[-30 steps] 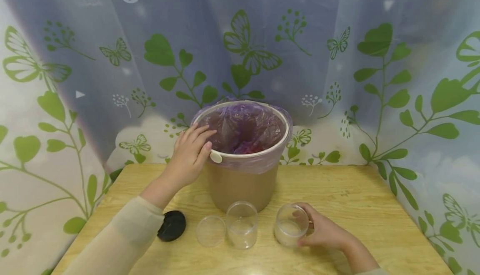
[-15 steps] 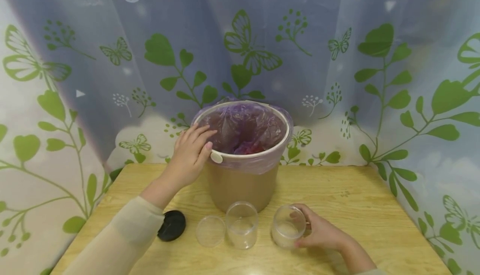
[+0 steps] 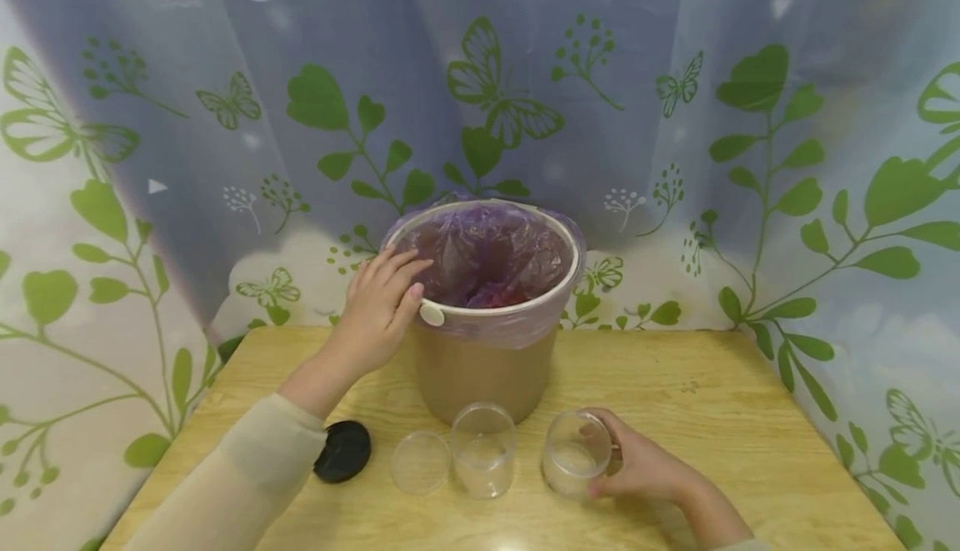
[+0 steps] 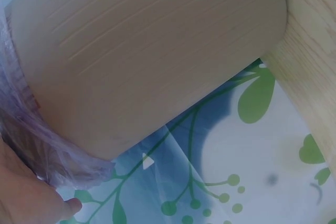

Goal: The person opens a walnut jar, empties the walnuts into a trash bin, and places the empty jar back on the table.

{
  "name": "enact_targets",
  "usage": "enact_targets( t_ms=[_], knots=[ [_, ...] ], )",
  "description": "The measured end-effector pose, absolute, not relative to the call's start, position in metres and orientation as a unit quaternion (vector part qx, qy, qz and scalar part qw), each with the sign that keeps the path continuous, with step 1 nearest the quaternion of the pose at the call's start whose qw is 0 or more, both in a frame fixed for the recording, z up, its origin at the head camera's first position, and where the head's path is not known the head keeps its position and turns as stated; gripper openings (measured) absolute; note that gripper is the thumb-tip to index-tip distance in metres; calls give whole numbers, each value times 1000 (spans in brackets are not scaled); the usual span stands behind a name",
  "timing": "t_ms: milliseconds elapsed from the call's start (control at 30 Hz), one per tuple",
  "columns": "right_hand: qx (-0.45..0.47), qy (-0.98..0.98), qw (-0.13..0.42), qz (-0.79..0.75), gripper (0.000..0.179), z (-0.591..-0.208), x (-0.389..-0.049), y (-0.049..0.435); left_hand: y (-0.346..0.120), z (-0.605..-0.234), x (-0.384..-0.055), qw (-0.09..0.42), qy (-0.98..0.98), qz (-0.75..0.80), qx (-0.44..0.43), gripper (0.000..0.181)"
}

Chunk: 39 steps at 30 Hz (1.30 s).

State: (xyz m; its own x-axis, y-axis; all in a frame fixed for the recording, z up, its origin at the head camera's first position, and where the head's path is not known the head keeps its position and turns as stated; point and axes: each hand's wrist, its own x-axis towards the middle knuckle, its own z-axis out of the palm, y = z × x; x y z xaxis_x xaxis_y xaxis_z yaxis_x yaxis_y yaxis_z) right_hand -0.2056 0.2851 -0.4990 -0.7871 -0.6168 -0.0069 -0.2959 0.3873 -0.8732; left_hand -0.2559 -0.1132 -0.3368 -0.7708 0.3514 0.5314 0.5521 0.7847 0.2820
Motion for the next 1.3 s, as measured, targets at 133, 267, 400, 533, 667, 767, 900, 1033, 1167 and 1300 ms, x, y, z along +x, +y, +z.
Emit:
enact_targets(
  t_ms=[133, 267, 400, 533, 667, 767, 900, 1033, 1167, 1300],
  knots=[
    [-286, 822, 163, -464, 90, -494, -204, 287, -113, -336, -256, 235, -914, -217, -248, 54],
    [-284, 824, 165, -463, 90, -486, -202, 289, -113, -336, -256, 232, -915, -220, -245, 53],
    [-282, 823, 156, -468, 90, -480, -201, 291, -114, -336, -255, 228, -916, -220, -244, 57],
    [-290, 830, 139, -456, 85, -475, -200, 292, -114, -336, -255, 228, -915, -221, -248, 59],
    [-293, 841, 128, -436, 74, -469, -199, 292, -114, -336, -256, 227, -915, -222, -250, 61],
    [-295, 846, 127, -425, 69, -463, -197, 291, -114, -337, -257, 228, -914, -224, -250, 65],
    [-294, 855, 119, -410, 64, -453, -194, 290, -115, -338, -258, 231, -913, -226, -250, 67],
    [-274, 872, 98, -394, 57, -441, -191, 291, -115, -338, -257, 230, -913, -225, -249, 65],
    [-239, 890, 68, -381, 51, -428, -189, 288, -115, -337, -257, 226, -915, -225, -248, 62],
    [-210, 908, 11, -362, 46, -418, -187, 284, -115, -337, -256, 226, -915, -225, -247, 59]
  ],
)
